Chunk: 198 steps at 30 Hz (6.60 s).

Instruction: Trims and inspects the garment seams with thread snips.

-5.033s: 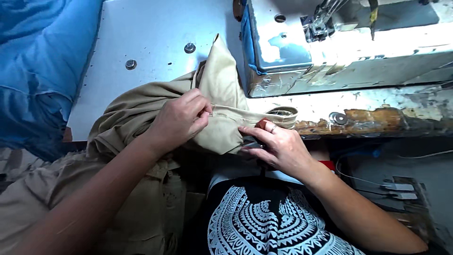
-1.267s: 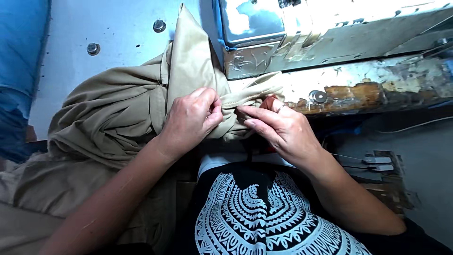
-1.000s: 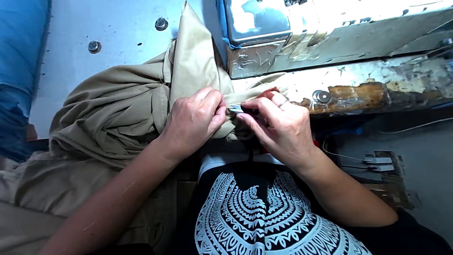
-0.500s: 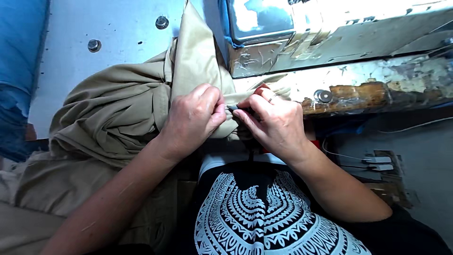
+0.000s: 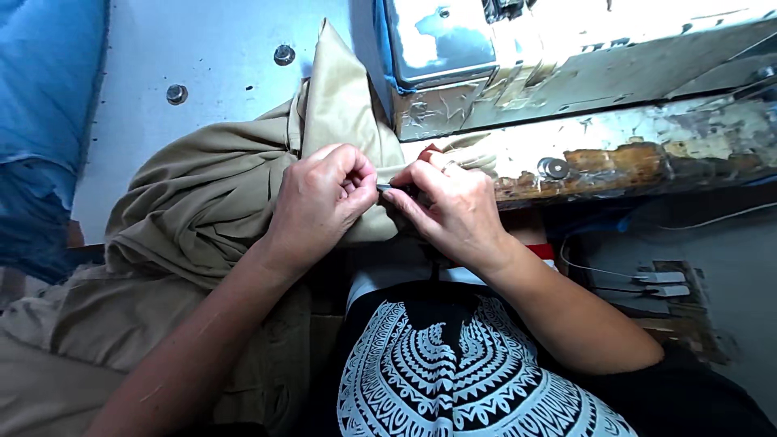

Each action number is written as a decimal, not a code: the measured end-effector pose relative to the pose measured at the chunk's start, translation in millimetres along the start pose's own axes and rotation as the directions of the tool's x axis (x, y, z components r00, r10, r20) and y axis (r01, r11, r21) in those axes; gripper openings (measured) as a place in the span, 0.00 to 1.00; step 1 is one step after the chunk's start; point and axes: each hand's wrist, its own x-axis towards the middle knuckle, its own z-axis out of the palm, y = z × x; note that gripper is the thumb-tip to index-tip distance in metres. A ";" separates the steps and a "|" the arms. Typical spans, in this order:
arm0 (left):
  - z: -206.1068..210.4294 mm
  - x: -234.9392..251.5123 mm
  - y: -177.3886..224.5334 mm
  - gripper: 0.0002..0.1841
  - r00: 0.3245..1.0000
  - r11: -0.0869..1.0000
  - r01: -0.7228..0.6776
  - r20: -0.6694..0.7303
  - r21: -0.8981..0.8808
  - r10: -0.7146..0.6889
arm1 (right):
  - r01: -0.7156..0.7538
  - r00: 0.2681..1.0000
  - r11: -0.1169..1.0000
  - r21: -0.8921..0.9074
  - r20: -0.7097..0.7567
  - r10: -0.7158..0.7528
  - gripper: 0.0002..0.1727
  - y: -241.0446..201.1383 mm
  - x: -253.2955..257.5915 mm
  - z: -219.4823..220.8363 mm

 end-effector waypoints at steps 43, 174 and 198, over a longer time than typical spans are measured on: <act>30.4 3.4 1.6 0.09 0.984 0.979 -0.144 0.128 0.148 0.125 | -0.182 0.979 0.978 -0.097 0.072 0.190 0.16 33.1 -27.0 -31.9; -9.2 19.1 -13.5 0.02 0.935 0.865 0.344 0.223 -0.367 -0.277 | -0.360 0.873 0.697 0.621 -0.040 0.486 0.15 80.8 -19.7 -34.4; -6.8 19.4 -16.2 0.02 0.948 0.881 0.302 0.212 -0.364 -0.237 | -0.119 0.826 0.524 0.844 -0.209 0.524 0.20 40.0 -47.7 -31.7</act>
